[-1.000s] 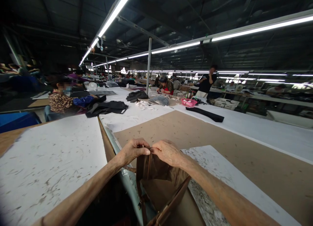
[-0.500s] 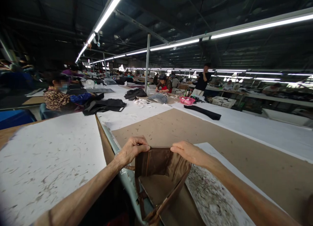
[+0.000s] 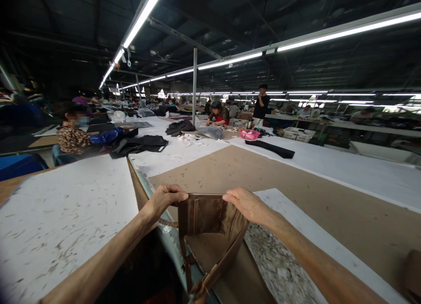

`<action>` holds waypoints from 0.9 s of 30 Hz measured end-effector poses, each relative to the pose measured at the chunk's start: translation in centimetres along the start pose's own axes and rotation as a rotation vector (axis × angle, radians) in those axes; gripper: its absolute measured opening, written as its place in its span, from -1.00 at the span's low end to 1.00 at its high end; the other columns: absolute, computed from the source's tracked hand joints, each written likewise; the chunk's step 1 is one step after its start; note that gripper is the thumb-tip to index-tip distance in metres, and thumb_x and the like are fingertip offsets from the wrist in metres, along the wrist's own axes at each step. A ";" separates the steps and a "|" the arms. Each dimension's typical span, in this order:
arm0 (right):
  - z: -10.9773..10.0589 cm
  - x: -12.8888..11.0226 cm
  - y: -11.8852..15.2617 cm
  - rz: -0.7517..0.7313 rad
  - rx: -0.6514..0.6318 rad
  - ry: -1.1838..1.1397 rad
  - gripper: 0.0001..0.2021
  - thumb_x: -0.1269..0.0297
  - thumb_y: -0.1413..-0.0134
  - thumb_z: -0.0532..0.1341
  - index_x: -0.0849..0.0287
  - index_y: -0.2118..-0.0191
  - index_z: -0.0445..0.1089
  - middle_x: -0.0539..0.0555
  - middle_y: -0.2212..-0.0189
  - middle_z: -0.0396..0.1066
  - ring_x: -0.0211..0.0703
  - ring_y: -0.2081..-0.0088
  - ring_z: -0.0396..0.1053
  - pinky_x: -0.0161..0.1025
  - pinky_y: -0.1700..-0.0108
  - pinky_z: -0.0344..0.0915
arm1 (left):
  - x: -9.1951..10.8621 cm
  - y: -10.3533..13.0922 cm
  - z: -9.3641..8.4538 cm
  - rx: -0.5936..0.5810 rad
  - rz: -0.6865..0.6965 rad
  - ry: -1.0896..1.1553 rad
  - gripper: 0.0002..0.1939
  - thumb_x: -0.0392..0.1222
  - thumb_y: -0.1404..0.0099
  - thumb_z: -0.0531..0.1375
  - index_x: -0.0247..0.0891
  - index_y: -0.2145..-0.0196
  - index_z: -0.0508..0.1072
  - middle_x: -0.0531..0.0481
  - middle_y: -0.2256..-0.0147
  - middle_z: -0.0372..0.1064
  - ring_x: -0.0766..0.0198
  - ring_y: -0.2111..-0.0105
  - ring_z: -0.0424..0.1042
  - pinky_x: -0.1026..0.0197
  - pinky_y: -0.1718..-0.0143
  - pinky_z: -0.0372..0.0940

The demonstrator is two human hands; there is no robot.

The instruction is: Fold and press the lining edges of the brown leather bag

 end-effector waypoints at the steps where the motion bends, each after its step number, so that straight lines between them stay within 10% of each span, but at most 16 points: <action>1: 0.0 -0.1 0.1 -0.001 0.003 0.001 -0.60 0.00 -0.19 -0.06 0.17 0.55 -0.04 -0.10 0.63 -0.03 -0.29 0.55 0.00 -0.28 0.47 -0.06 | 0.1 0.0 0.1 0.004 -0.003 0.000 -0.77 -0.12 0.16 0.29 -0.37 0.60 0.44 0.06 0.65 0.27 0.38 0.59 0.20 0.27 0.48 0.13; 19: -0.6 -2.1 -5.3 -0.174 -0.100 -0.024 -0.73 0.14 -0.16 0.03 0.19 0.44 0.31 -0.05 0.55 0.24 -0.23 0.44 0.20 -0.29 0.36 0.11 | 2.6 5.1 0.9 0.157 0.132 -0.534 -0.85 -0.25 0.00 0.13 -0.28 0.67 0.31 0.08 0.63 0.23 0.34 0.55 0.22 0.31 0.53 0.06; 27: 0.6 -1.6 -4.7 -0.019 -0.004 -0.071 -0.73 0.18 -0.13 0.07 0.18 0.10 0.30 0.11 0.23 0.36 -0.08 0.20 0.28 -0.18 0.17 0.14 | 2.0 4.3 1.1 0.100 0.154 -0.496 -0.74 -0.02 -0.13 0.11 -0.24 0.29 0.31 0.09 0.54 0.28 0.32 0.56 0.22 0.29 0.51 0.07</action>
Point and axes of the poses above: each hand's wrist, its own y-axis away from the middle knuckle, its own z-axis out of the palm, x = y × z, the point moved 3 cm from there along -y, towards the middle knuckle
